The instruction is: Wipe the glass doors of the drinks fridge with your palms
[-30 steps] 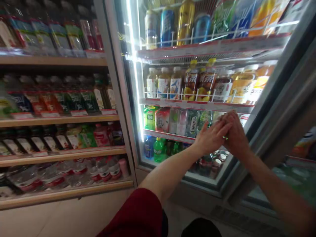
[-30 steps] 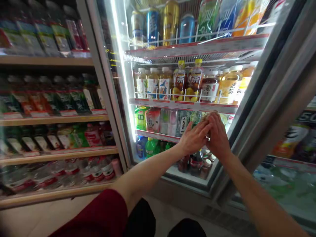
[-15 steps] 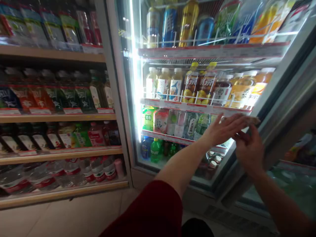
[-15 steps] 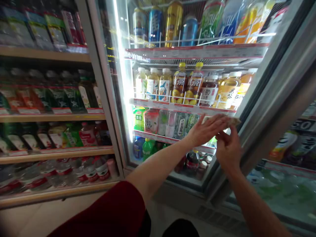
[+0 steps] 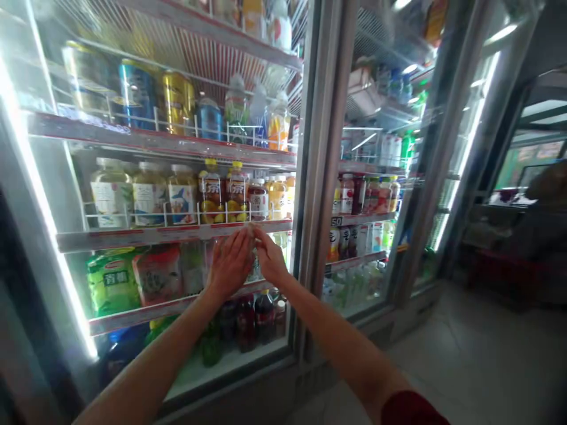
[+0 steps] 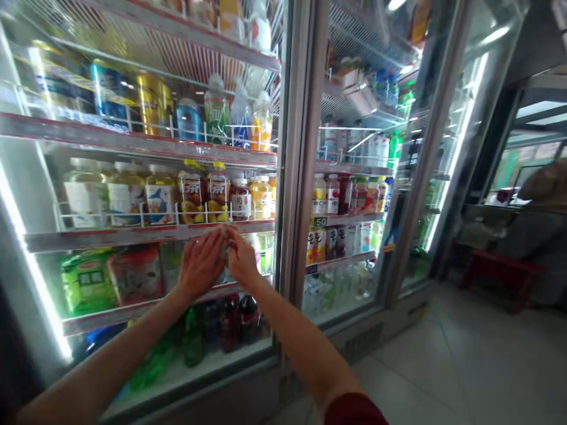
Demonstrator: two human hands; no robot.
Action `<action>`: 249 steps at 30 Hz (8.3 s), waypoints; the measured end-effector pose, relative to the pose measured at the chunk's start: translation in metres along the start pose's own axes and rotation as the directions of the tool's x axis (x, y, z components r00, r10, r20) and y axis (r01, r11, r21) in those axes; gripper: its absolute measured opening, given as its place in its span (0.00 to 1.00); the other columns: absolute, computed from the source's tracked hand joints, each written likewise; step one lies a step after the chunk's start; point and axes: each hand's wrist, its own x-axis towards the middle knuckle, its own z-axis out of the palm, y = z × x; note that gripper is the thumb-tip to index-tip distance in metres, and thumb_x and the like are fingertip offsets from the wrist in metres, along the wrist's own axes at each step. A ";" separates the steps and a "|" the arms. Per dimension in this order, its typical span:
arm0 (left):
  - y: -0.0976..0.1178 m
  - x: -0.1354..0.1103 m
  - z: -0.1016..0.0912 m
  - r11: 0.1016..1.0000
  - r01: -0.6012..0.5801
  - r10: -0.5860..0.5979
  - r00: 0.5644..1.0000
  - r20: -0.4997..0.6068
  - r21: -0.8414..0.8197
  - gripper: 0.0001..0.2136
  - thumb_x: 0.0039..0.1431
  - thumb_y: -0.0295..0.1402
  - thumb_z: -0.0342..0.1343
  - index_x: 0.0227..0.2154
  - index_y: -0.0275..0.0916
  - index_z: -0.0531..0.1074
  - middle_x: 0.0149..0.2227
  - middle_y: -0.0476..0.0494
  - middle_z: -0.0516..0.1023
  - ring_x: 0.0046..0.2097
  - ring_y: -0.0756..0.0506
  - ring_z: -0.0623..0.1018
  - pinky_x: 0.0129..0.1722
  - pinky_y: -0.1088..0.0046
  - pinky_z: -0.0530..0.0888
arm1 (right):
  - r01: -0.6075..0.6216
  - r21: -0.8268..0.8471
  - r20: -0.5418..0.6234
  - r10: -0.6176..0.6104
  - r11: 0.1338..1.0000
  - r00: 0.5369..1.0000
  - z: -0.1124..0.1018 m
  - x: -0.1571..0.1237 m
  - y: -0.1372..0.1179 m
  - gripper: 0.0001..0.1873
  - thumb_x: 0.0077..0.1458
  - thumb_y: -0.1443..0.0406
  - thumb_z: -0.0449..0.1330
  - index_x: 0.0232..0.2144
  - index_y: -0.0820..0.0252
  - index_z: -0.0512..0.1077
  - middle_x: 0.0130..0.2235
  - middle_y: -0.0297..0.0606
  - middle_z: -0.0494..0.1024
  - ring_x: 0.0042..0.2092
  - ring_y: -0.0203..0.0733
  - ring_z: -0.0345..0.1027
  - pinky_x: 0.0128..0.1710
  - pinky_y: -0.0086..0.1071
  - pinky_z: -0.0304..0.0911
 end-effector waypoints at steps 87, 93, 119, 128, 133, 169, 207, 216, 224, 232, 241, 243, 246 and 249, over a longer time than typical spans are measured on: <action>-0.110 -0.117 -0.105 0.819 0.431 -0.530 0.822 0.210 0.379 0.29 0.61 0.40 0.48 0.62 0.30 0.53 0.66 0.27 0.51 0.68 0.38 0.50 0.64 0.47 0.50 | 0.558 -0.591 0.263 -0.514 0.583 0.816 0.185 -0.006 -0.048 0.19 0.62 0.63 0.47 0.51 0.58 0.70 0.61 0.46 0.63 0.65 0.49 0.48 0.64 0.54 0.30; -0.116 -0.127 -0.115 0.753 0.519 -0.612 0.778 0.142 0.405 0.29 0.60 0.36 0.49 0.62 0.33 0.53 0.66 0.29 0.51 0.68 0.39 0.51 0.64 0.46 0.50 | 0.487 -0.670 0.150 -0.540 0.560 0.828 0.108 0.016 -0.014 0.19 0.61 0.62 0.48 0.51 0.58 0.69 0.61 0.44 0.64 0.65 0.49 0.48 0.63 0.54 0.36; -0.081 -0.079 -0.075 0.918 0.264 -0.301 0.950 0.088 0.295 0.30 0.59 0.37 0.49 0.62 0.30 0.53 0.65 0.29 0.55 0.68 0.38 0.49 0.65 0.49 0.45 | 0.483 -0.671 0.250 -0.441 0.562 0.862 0.063 0.002 0.001 0.26 0.60 0.67 0.48 0.61 0.54 0.60 0.63 0.42 0.61 0.66 0.51 0.48 0.63 0.56 0.38; -0.064 -0.076 -0.066 0.920 0.296 -0.342 0.927 0.157 0.257 0.29 0.55 0.30 0.49 0.61 0.34 0.57 0.65 0.33 0.54 0.68 0.38 0.51 0.66 0.51 0.47 | 0.364 -0.763 0.114 -0.444 0.534 0.889 0.020 -0.009 0.025 0.27 0.60 0.67 0.47 0.62 0.57 0.59 0.63 0.46 0.60 0.66 0.51 0.47 0.63 0.53 0.42; -0.055 -0.074 -0.057 0.926 0.234 -0.307 0.924 0.230 0.297 0.29 0.53 0.29 0.51 0.60 0.36 0.60 0.66 0.34 0.52 0.67 0.36 0.52 0.64 0.48 0.50 | 0.309 -0.800 0.058 -0.445 0.514 0.893 0.006 -0.010 0.035 0.24 0.62 0.66 0.46 0.60 0.58 0.61 0.62 0.47 0.61 0.66 0.49 0.47 0.63 0.53 0.41; -0.101 -0.042 -0.065 0.913 0.257 -0.318 0.935 0.158 0.318 0.32 0.57 0.43 0.55 0.63 0.42 0.55 0.67 0.35 0.49 0.68 0.35 0.50 0.63 0.42 0.41 | 0.380 -0.786 0.168 -0.423 0.488 0.890 0.018 0.022 0.009 0.26 0.60 0.66 0.47 0.61 0.55 0.60 0.63 0.42 0.60 0.66 0.50 0.45 0.64 0.50 0.40; -0.145 -0.060 -0.169 0.706 0.417 -0.588 0.796 0.145 0.572 0.27 0.63 0.41 0.45 0.63 0.37 0.55 0.67 0.34 0.47 0.68 0.35 0.49 0.63 0.43 0.50 | 0.317 -0.735 -0.071 -0.532 0.600 0.844 0.061 0.058 -0.016 0.28 0.58 0.67 0.49 0.61 0.63 0.59 0.64 0.49 0.58 0.66 0.53 0.44 0.63 0.55 0.35; -0.158 -0.039 -0.150 0.693 0.464 -0.628 0.764 0.146 0.551 0.29 0.63 0.43 0.45 0.65 0.38 0.50 0.68 0.34 0.43 0.68 0.35 0.45 0.63 0.43 0.48 | 0.334 -0.764 -0.051 -0.568 0.552 0.822 0.039 0.063 -0.009 0.28 0.59 0.67 0.48 0.62 0.60 0.58 0.64 0.46 0.59 0.66 0.49 0.46 0.64 0.52 0.36; -0.177 -0.050 -0.137 0.740 0.489 -0.584 0.808 0.079 0.463 0.32 0.62 0.45 0.47 0.64 0.34 0.51 0.68 0.30 0.43 0.68 0.32 0.44 0.62 0.43 0.50 | 0.499 -0.720 0.173 -0.573 0.481 0.801 0.072 0.071 -0.033 0.28 0.57 0.69 0.50 0.61 0.58 0.60 0.63 0.42 0.60 0.66 0.48 0.45 0.65 0.51 0.36; -0.176 -0.051 -0.136 0.774 0.493 -0.569 0.817 0.094 0.398 0.33 0.61 0.45 0.50 0.64 0.34 0.51 0.68 0.31 0.43 0.68 0.32 0.44 0.62 0.44 0.52 | 0.227 -0.754 -0.175 -0.522 0.616 0.835 0.090 0.086 -0.041 0.29 0.58 0.66 0.47 0.62 0.61 0.58 0.64 0.48 0.58 0.66 0.54 0.44 0.63 0.57 0.40; -0.175 -0.047 -0.142 0.819 0.374 -0.470 0.872 0.136 0.436 0.31 0.61 0.45 0.49 0.64 0.38 0.53 0.67 0.33 0.46 0.68 0.34 0.47 0.63 0.44 0.50 | 0.365 -0.752 -0.071 -0.617 0.549 0.783 0.124 0.082 -0.052 0.28 0.58 0.67 0.49 0.62 0.61 0.59 0.62 0.46 0.62 0.66 0.50 0.45 0.64 0.53 0.37; -0.173 -0.045 -0.142 0.812 0.380 -0.486 0.860 0.153 0.442 0.31 0.61 0.46 0.49 0.64 0.38 0.53 0.67 0.33 0.46 0.68 0.34 0.47 0.63 0.44 0.51 | 0.436 -0.741 0.018 -0.634 0.510 0.773 0.123 0.081 -0.050 0.28 0.58 0.68 0.49 0.61 0.59 0.60 0.62 0.44 0.63 0.66 0.49 0.45 0.65 0.52 0.36; -0.170 -0.042 -0.140 0.799 0.405 -0.512 0.846 0.148 0.445 0.31 0.61 0.46 0.49 0.63 0.37 0.54 0.67 0.32 0.46 0.68 0.34 0.46 0.63 0.45 0.51 | 0.536 -0.723 0.153 -0.655 0.436 0.740 0.111 0.076 -0.046 0.27 0.58 0.68 0.50 0.60 0.56 0.61 0.62 0.40 0.63 0.66 0.46 0.48 0.65 0.50 0.35; -0.170 -0.042 -0.136 0.805 0.413 -0.509 0.850 0.137 0.426 0.31 0.61 0.47 0.49 0.63 0.38 0.55 0.68 0.33 0.46 0.68 0.34 0.46 0.63 0.45 0.49 | 0.397 -0.760 -0.014 -0.624 0.514 0.781 0.086 0.077 -0.037 0.28 0.59 0.67 0.49 0.62 0.58 0.58 0.63 0.45 0.61 0.66 0.51 0.47 0.64 0.53 0.38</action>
